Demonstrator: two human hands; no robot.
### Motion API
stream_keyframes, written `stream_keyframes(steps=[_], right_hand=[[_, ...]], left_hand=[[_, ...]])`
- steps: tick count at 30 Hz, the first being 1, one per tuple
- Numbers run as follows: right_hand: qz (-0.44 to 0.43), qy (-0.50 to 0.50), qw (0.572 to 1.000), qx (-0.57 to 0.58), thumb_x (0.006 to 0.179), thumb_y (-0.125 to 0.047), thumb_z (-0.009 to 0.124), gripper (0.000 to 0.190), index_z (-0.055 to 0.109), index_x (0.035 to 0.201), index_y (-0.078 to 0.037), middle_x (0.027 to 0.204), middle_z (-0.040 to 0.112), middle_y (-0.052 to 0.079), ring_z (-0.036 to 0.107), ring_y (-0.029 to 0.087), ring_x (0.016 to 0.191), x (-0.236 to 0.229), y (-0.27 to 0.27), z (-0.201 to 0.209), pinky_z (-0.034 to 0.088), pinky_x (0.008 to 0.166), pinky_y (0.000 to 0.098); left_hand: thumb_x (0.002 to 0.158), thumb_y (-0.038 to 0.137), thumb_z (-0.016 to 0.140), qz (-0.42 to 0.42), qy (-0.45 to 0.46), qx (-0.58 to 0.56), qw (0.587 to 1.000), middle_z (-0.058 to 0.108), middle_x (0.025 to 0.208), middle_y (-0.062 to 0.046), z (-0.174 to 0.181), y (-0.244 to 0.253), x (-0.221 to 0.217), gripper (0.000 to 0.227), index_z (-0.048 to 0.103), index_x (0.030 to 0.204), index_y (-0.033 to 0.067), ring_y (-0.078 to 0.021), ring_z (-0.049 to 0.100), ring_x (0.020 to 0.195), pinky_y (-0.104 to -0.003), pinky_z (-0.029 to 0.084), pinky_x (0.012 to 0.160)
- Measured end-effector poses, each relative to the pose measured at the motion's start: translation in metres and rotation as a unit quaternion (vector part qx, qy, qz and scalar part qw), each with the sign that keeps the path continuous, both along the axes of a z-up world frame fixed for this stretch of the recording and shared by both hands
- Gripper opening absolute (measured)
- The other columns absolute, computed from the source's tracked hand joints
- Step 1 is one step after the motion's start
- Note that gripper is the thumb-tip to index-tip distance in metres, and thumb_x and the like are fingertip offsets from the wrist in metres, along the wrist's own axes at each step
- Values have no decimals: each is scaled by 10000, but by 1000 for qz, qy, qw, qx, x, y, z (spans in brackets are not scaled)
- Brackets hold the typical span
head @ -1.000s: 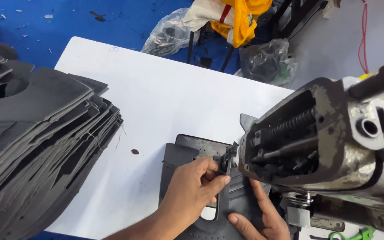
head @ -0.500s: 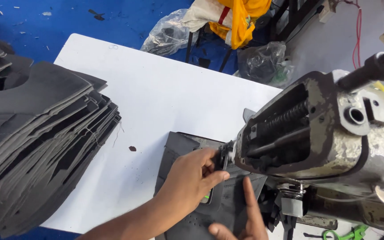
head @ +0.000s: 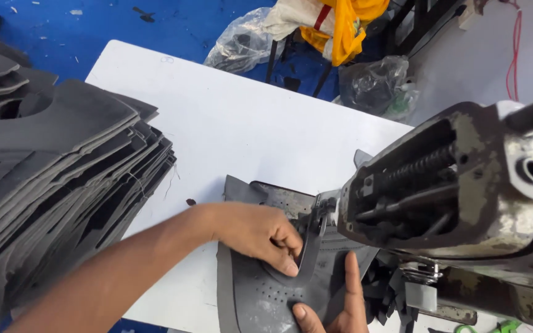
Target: The person uses a sewing machine to stitch the upper part of a black slipper. They guide the slipper under the needle, rotate it to sew along the edges, and then place the finished item aside before picking up the next one from a stack.
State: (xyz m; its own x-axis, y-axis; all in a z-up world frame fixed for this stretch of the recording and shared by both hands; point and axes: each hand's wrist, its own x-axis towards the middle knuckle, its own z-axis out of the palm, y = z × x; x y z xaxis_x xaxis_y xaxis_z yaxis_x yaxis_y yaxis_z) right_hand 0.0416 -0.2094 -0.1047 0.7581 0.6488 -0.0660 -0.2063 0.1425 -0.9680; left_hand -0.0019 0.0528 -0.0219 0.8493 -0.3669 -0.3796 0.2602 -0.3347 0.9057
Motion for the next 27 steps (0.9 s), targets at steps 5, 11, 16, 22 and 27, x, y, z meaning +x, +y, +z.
stream_keyframes(steps=[5,11,16,22,27], right_hand=[[-21,8,1000,0,751,88,738,1091,105,1631,-37,1531,455,279,530,348,1363,2,2,-5,442,1096,466],[-8,-66,994,-89,784,88,712,1019,153,1628,-26,1532,493,249,544,284,1362,11,9,10,422,1068,361],[-34,-99,993,-58,834,107,680,891,235,1602,33,1518,527,233,590,243,1307,7,24,25,461,1029,293],[-40,-136,984,-108,922,71,699,867,255,1666,30,1450,643,236,677,140,1063,17,21,11,482,811,188],[-76,-111,981,-138,878,35,674,774,321,1567,37,1429,626,179,658,96,1090,18,43,47,502,850,182]], left_hand=[[884,366,737,-25,-13,-65,998,743,797,29,3,11,10,314,777,1008,80,-53,622,699,-265,468,653],[845,337,768,-20,-20,-33,999,737,782,0,7,16,23,333,779,1000,43,-84,622,679,-279,462,623],[824,312,791,-7,-16,-1,1000,766,809,-15,8,21,35,321,788,989,37,-102,658,709,-280,501,651],[791,236,803,20,14,12,1000,801,846,-39,19,25,44,262,800,966,41,-128,735,740,-276,566,690],[796,206,805,33,17,0,999,802,845,-58,18,27,46,242,799,965,33,-138,734,730,-275,571,682]])
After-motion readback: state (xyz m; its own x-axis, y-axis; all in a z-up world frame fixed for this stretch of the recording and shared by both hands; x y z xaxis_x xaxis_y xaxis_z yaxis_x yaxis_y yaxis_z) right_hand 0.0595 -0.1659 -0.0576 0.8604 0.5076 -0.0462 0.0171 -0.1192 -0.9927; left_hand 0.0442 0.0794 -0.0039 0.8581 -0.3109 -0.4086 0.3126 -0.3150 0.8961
